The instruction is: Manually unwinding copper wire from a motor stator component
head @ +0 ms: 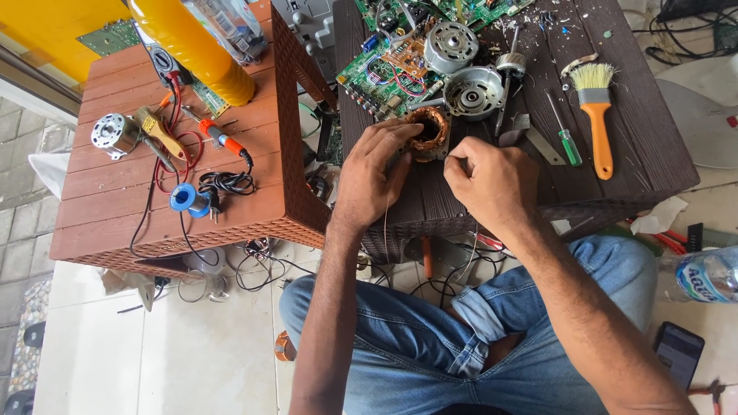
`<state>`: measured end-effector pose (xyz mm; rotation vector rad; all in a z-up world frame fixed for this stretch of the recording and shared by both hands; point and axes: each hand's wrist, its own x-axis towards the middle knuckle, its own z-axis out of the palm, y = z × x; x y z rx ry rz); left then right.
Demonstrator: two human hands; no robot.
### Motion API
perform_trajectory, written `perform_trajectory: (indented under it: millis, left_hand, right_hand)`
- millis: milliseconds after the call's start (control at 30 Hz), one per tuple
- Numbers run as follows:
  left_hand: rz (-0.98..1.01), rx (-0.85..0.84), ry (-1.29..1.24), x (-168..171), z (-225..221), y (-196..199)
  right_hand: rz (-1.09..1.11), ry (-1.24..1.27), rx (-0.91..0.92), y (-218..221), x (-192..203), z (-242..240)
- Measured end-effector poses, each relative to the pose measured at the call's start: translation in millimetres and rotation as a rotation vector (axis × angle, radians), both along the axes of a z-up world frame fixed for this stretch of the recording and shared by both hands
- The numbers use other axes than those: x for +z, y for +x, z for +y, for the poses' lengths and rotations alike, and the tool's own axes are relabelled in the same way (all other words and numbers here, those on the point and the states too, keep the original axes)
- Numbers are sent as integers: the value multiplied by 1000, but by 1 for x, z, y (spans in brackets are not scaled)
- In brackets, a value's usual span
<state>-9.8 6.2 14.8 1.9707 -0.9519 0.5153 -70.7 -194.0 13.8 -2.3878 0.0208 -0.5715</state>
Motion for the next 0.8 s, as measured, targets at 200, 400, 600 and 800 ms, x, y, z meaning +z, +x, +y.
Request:
perform_trajectory:
  millis: [200, 400, 600, 800]
  left_hand:
    - [-21, -21, -22, 7, 1, 1]
    - [-135, 34, 116, 11, 1, 24]
    - [-199, 8, 526, 40, -11, 56]
    - [-66, 29, 911, 46, -32, 76]
  right_hand:
    - [52, -21, 2, 12, 5, 7]
    - [67, 3, -15, 12, 2, 10]
    - [98, 6, -15, 16, -2, 9]
    - [90, -20, -3, 19, -7, 7]
